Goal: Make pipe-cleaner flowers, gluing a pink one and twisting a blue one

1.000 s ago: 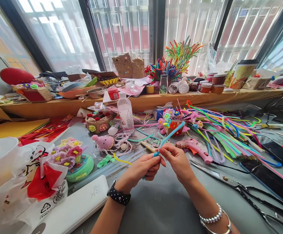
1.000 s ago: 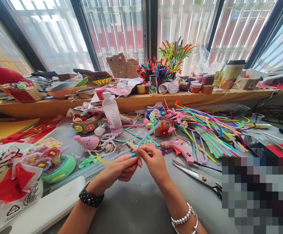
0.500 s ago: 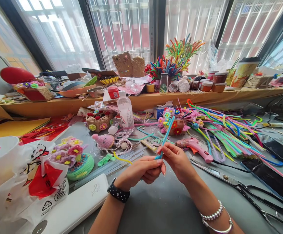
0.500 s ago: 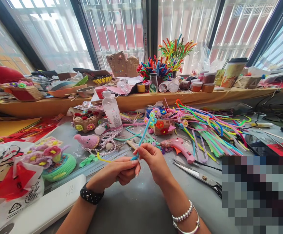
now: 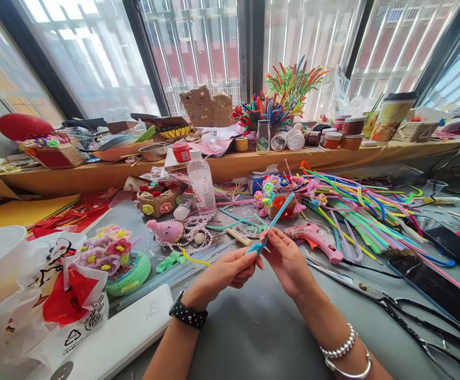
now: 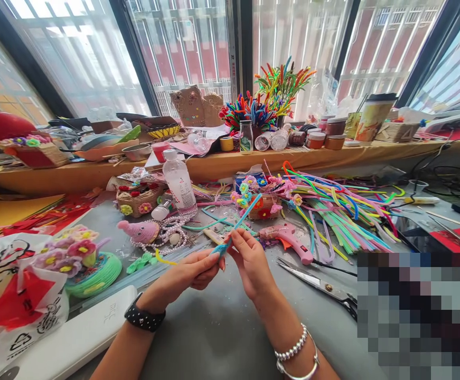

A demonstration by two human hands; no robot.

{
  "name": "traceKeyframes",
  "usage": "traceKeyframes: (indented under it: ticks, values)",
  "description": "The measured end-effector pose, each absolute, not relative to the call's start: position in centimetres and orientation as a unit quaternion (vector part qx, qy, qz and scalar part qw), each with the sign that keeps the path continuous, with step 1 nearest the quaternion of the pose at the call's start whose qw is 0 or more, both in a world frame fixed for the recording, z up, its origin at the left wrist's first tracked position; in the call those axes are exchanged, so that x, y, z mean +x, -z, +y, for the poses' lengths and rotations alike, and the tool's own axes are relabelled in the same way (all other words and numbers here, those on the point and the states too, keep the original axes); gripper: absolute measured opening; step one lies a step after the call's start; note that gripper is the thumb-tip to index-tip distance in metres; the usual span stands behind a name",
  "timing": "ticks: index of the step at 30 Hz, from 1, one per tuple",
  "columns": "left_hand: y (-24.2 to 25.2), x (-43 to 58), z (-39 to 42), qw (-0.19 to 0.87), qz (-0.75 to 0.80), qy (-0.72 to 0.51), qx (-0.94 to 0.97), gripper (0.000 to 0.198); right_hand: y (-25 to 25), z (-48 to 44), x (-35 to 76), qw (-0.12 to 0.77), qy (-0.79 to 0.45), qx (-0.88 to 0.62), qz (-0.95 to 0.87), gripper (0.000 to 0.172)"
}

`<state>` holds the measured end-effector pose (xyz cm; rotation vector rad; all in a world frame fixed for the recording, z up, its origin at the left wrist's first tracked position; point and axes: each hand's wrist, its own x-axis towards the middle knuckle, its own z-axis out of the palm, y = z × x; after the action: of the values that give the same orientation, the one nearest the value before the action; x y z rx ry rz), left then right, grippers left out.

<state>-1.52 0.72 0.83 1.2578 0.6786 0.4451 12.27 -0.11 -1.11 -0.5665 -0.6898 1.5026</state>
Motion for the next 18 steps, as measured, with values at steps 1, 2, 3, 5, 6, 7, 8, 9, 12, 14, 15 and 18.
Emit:
traceKeyframes:
  ticks: [1, 2, 3, 5, 6, 7, 8, 9, 12, 14, 15, 18]
  values:
    - [-0.84, -1.54, 0.74, 0.732, 0.309, -0.196, 0.574, 0.029, 1.12, -0.05, 12.33, 0.649, -0.655, -0.248, -0.298, 0.012]
    - [-0.87, -1.56, 0.73, 0.733, 0.309, -0.187, 0.577, 0.03, 1.15, -0.01, 12.36, 0.652, -0.653, -0.246, -0.296, 0.012]
    - [-0.91, -1.58, 0.69, 0.734, 0.309, -0.175, 0.579, 0.031, 1.2, 0.03, 12.38, 0.654, -0.653, -0.245, -0.294, 0.011]
    - [-1.01, -1.6, 0.59, 0.733, 0.311, -0.157, 0.585, 0.033, 1.31, 0.09, 12.38, 0.655, -0.657, -0.244, -0.283, 0.011]
    - [-1.05, -1.61, 0.55, 0.729, 0.313, -0.153, 0.589, 0.034, 1.37, 0.11, 12.38, 0.655, -0.66, -0.242, -0.276, 0.01]
    - [-1.08, -1.63, 0.53, 0.725, 0.316, -0.152, 0.593, 0.035, 1.4, 0.13, 12.37, 0.656, -0.663, -0.239, -0.27, 0.01]
    - [-1.1, -1.67, 0.52, 0.721, 0.318, -0.153, 0.597, 0.035, 1.4, 0.13, 12.37, 0.657, -0.666, -0.234, -0.266, 0.011]
    - [-1.11, -1.71, 0.53, 0.717, 0.32, -0.155, 0.6, 0.036, 1.38, 0.13, 12.37, 0.658, -0.667, -0.229, -0.263, 0.011]
    - [-1.05, -1.81, 0.61, 0.716, 0.321, -0.161, 0.598, 0.035, 1.14, 0.08, 12.38, 0.665, -0.667, -0.213, -0.26, 0.013]
    - [-0.99, -1.83, 0.68, 0.717, 0.32, -0.171, 0.596, 0.034, 0.96, 0.02, 12.4, 0.671, -0.666, -0.205, -0.254, 0.013]
    - [-0.96, -1.83, 0.7, 0.716, 0.319, -0.176, 0.596, 0.034, 0.9, 0.0, 12.41, 0.673, -0.665, -0.204, -0.25, 0.013]
    - [-0.95, -1.83, 0.74, 0.712, 0.319, -0.188, 0.597, 0.034, 0.9, -0.01, 12.52, 0.678, -0.662, -0.217, -0.236, 0.012]
